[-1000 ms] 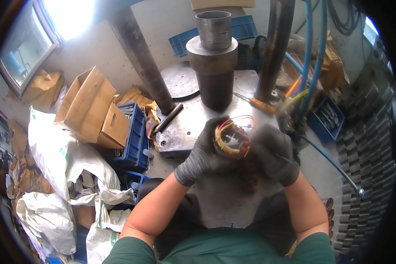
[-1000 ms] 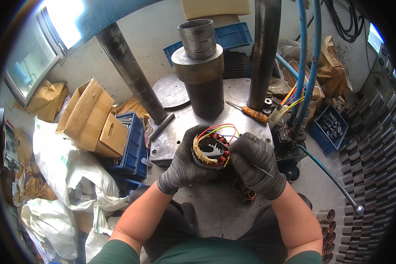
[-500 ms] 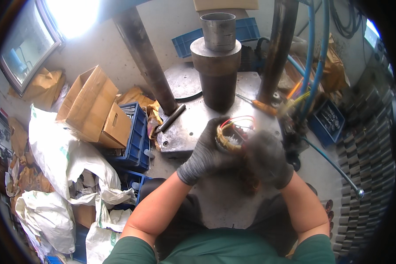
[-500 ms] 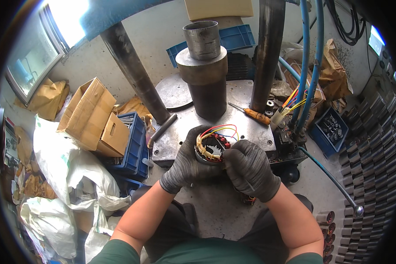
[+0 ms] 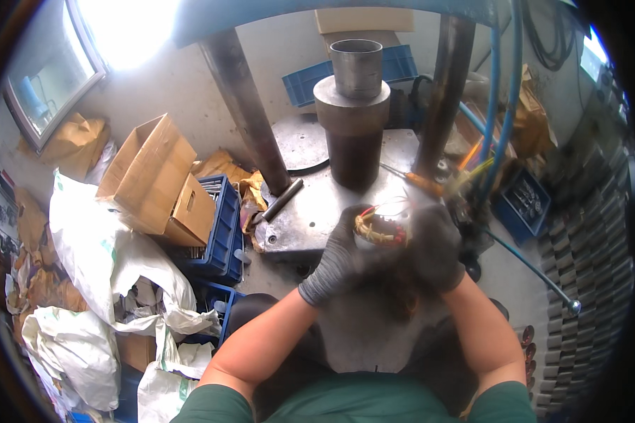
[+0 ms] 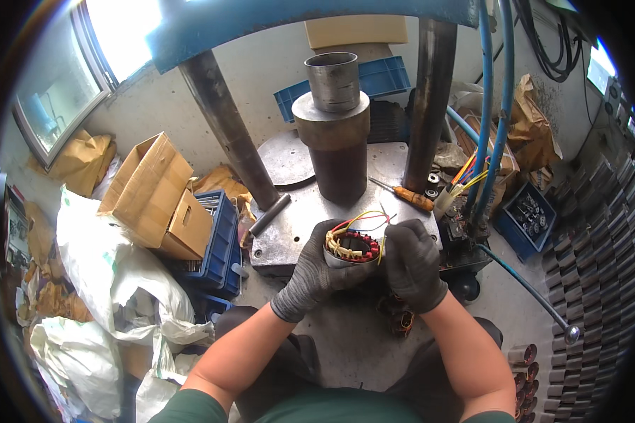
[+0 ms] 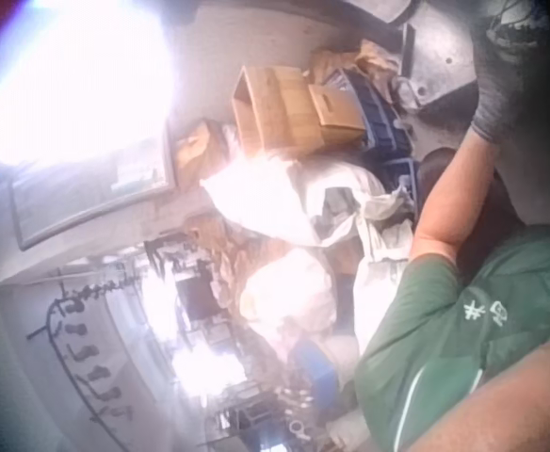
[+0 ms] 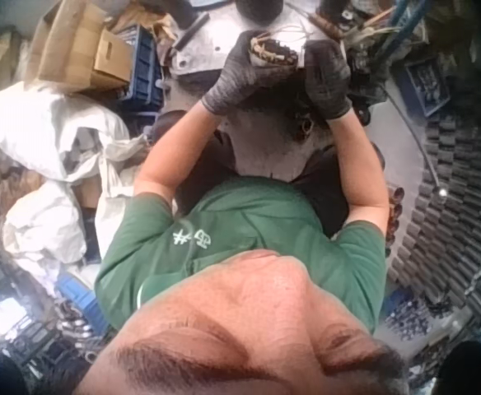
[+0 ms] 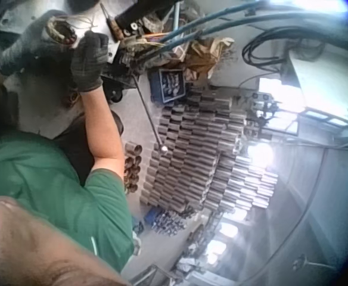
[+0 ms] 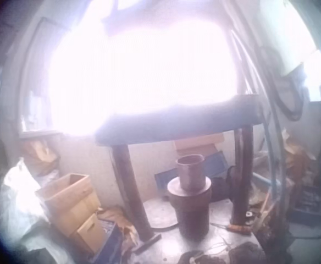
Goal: The person places a stator core into a press, retrieves a cylindrical component, and then uses a screwdriver to align the internal wiring of the stator.
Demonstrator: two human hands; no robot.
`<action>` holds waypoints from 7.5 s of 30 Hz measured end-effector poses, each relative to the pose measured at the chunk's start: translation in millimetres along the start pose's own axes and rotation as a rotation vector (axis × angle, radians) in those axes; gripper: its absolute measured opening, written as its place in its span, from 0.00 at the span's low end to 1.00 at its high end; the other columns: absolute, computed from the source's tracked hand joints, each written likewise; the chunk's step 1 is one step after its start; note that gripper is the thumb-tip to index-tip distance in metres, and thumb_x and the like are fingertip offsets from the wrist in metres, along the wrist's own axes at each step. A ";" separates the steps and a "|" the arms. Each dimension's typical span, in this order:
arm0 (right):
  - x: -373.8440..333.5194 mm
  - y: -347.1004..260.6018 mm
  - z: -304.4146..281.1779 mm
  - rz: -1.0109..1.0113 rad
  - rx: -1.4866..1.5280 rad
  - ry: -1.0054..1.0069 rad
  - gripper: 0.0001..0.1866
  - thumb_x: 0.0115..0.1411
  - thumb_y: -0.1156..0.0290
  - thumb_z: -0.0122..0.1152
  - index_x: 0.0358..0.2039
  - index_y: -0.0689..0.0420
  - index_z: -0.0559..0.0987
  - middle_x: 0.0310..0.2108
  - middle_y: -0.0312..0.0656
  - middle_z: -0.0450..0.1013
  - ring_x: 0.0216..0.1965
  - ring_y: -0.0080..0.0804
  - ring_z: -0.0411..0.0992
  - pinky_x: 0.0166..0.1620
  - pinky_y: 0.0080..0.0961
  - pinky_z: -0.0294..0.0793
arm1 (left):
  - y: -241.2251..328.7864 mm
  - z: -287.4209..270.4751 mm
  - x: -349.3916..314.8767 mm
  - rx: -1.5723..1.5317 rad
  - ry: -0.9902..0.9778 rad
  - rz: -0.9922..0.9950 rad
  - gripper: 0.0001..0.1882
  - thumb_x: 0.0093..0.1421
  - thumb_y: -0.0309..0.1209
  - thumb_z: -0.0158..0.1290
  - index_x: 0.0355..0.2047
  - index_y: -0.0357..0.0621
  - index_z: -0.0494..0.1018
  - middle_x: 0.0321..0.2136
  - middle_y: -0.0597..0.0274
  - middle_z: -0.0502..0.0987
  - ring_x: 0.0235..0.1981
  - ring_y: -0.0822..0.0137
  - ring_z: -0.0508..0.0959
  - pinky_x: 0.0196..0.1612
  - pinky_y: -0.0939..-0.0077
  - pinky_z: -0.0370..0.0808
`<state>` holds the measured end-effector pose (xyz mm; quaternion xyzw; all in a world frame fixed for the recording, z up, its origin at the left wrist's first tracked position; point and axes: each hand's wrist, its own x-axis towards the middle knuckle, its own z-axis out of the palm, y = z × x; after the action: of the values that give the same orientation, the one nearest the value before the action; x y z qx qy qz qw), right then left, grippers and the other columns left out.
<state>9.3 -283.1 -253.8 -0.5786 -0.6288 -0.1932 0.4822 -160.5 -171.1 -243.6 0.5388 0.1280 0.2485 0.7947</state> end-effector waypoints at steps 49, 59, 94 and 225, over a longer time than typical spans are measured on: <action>-10.8 -23.1 8.5 0.958 1.617 -0.106 0.21 0.74 0.65 0.46 0.61 0.61 0.70 0.55 0.47 0.75 0.57 0.37 0.75 0.64 0.36 0.73 | 0.3 -8.5 8.5 1.170 0.093 0.708 0.17 0.54 0.18 0.59 0.44 0.47 0.80 0.39 0.55 0.76 0.41 0.55 0.79 0.44 0.64 0.79; -5.4 -24.4 12.1 1.208 1.473 -0.144 0.26 0.59 0.70 0.59 0.59 0.59 0.72 0.51 0.46 0.76 0.52 0.37 0.77 0.57 0.36 0.79 | 10.8 -9.3 7.2 1.219 -0.003 0.681 0.14 0.57 0.28 0.62 0.45 0.46 0.80 0.41 0.54 0.75 0.40 0.56 0.79 0.44 0.65 0.79; -6.7 -26.5 15.5 1.035 1.247 -0.183 0.30 0.53 0.65 0.63 0.57 0.59 0.72 0.50 0.44 0.76 0.50 0.36 0.77 0.55 0.36 0.78 | -14.0 -26.5 32.4 0.657 0.027 0.219 0.27 0.53 0.35 0.70 0.51 0.37 0.77 0.44 0.50 0.75 0.46 0.59 0.81 0.51 0.66 0.79; 15.5 -8.4 -63.6 0.445 0.547 -0.163 0.07 0.63 0.74 0.58 0.38 0.62 0.82 0.30 0.42 0.78 0.33 0.26 0.76 0.39 0.28 0.77 | -16.2 -7.5 21.0 0.758 -0.048 0.471 0.51 0.43 0.24 0.74 0.65 0.42 0.56 0.55 0.54 0.70 0.54 0.62 0.76 0.61 0.65 0.74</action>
<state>28.1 -327.8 -209.0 -0.5645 -0.5522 0.1385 0.5977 -142.2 -158.8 -260.1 0.8121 0.0656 0.3457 0.4654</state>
